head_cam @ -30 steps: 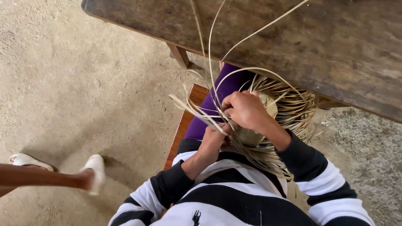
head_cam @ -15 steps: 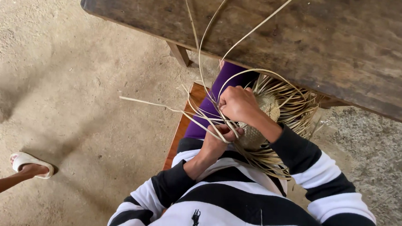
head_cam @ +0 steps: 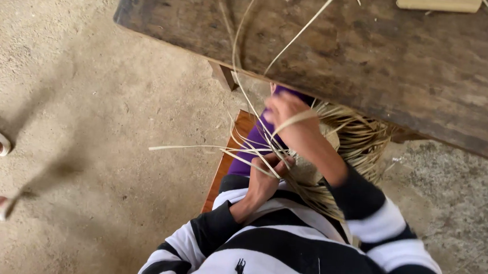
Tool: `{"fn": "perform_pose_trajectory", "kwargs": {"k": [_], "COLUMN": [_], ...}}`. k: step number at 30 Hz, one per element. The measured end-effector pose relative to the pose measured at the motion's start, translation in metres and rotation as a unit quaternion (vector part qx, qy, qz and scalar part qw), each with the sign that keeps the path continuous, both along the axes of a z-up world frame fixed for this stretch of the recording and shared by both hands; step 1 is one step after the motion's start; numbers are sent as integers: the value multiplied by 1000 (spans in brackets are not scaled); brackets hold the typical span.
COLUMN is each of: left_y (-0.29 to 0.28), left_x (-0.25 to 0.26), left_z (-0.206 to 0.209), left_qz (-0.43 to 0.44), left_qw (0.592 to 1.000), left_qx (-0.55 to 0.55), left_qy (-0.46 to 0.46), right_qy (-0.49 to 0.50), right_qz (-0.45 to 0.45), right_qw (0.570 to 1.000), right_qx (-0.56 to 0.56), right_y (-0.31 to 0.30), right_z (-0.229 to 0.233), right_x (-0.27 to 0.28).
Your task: Weaving a hat from dried straw fibers
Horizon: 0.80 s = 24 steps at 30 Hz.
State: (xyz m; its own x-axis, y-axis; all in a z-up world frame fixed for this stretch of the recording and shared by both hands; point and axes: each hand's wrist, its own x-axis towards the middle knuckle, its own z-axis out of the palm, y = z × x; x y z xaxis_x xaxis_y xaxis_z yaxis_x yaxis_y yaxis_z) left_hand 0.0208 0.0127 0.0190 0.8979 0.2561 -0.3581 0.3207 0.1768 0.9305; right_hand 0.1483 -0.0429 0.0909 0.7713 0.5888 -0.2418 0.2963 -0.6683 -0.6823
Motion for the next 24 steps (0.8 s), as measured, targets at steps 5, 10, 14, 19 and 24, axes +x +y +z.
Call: {"fn": "perform_pose_trajectory", "kwargs": {"k": [5,10,14,19,24], "left_y": [-1,-1,2,-2,-4], "left_x": [-3,-3,-8,0,2], "left_z": [-21,-20,-55,-56,-18], "left_qz": [9,-12,-6,16,68], "left_qw": [1000,999,997,996,996], "left_qx": [-29,-36,-16,-34,-16], "left_qy": [-4,1,-70,-86,57], "right_qy": [40,-98,-107,-109,94], "right_qz": [59,30,-31,-113,-259], "right_qw": [997,993,988,956,788], "right_qx": [-10,-66,112,247,551], "right_y": [-69,-72,-67,-68,-118], "right_z": [0,-43,-58,-47,-30], "right_x": [-57,-95,-100,-118,-137]}}
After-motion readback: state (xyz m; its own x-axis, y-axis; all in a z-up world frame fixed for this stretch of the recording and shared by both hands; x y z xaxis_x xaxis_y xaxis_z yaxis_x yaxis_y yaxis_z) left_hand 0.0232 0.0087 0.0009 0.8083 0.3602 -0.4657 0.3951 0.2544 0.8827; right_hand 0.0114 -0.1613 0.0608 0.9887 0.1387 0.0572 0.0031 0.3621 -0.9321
